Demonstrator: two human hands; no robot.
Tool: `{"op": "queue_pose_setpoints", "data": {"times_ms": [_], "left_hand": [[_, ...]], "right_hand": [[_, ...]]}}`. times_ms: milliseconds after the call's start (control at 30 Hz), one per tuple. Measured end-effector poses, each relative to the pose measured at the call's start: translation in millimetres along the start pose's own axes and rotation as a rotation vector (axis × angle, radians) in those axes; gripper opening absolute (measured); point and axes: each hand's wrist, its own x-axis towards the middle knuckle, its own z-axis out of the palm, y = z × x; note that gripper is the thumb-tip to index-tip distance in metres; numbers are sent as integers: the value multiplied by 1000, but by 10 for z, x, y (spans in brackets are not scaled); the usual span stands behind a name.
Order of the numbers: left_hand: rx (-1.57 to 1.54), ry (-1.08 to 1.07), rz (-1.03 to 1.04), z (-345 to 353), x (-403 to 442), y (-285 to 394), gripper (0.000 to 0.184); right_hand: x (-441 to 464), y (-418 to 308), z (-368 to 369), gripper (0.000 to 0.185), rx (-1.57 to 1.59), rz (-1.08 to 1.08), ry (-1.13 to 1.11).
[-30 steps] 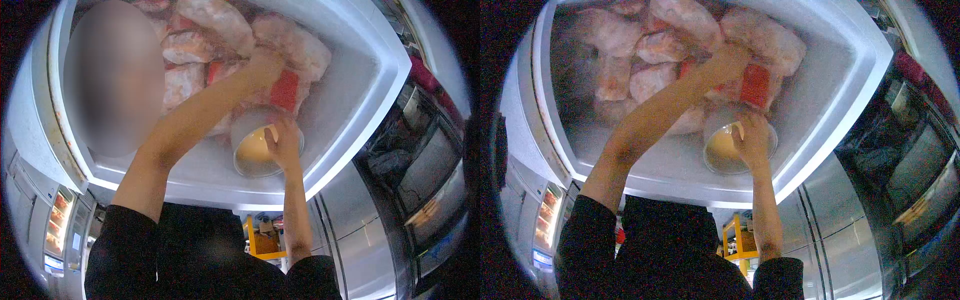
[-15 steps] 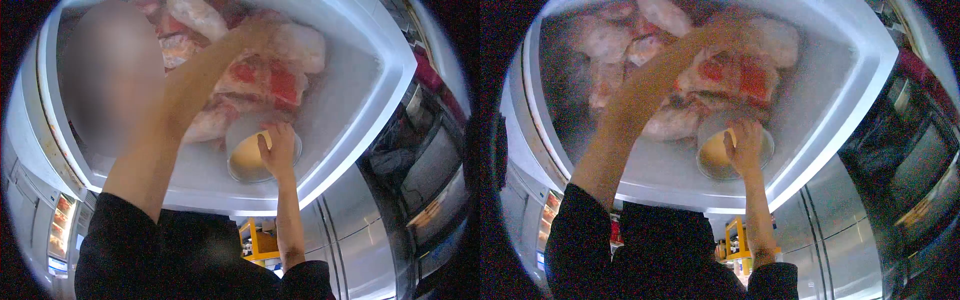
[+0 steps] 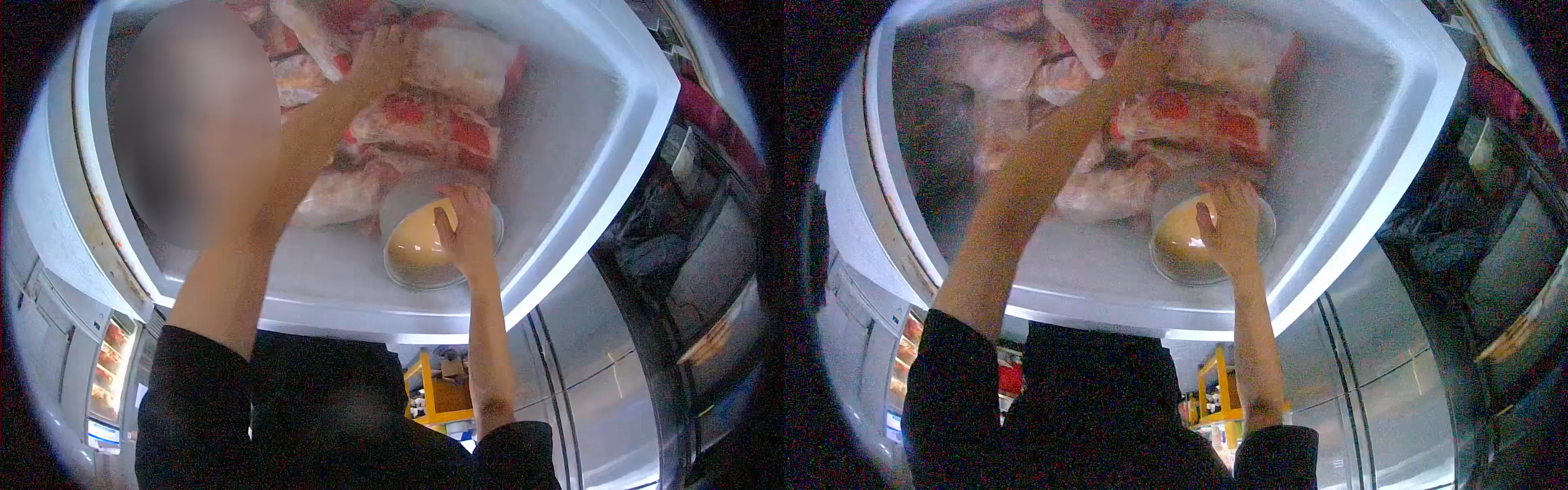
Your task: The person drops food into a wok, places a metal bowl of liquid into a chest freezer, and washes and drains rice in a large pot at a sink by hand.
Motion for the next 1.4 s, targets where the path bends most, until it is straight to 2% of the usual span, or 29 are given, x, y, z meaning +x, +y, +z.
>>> {"op": "queue_pose_setpoints", "data": {"times_ms": [67,167,267,367,467,567,633,733,833,967,1067,1233,1333,1400], "left_hand": [[69,301,-91,274,60,52,64],[0,66,-118,58,132,54,63],[142,-101,-179,-184,250,136,50],[257,28,171,-264,484,-216,54],[516,43,233,-211,481,-378,49],[220,493,258,309,92,-292,63],[188,63,181,62,-249,37,68],[-405,67,247,-81,-459,392,78],[-236,-220,10,106,-666,478,94],[-252,-177,-23,164,-592,452,109],[-489,-385,-46,57,-743,481,112],[-814,-656,-48,-131,-490,256,118],[-905,-634,-66,119,-467,464,113],[-1166,-518,-120,180,-323,758,105]], "right_hand": [[-33,11,-4,29,6,-12,16],[-36,-16,-14,28,-24,47,22],[-29,25,-13,28,-31,10,48],[-49,38,24,28,-27,10,62],[-41,-15,26,29,-61,22,102],[-38,43,18,28,-52,53,35],[16,49,-2,28,-47,57,39],[-52,42,24,26,-35,39,59],[-6,46,17,26,-31,27,59],[-13,56,69,27,-33,22,105],[-3,-16,5,28,-87,50,26],[2,9,50,29,-107,3,59],[-1,-12,25,30,-99,-15,47],[-35,-6,27,33,-105,13,20]]}}
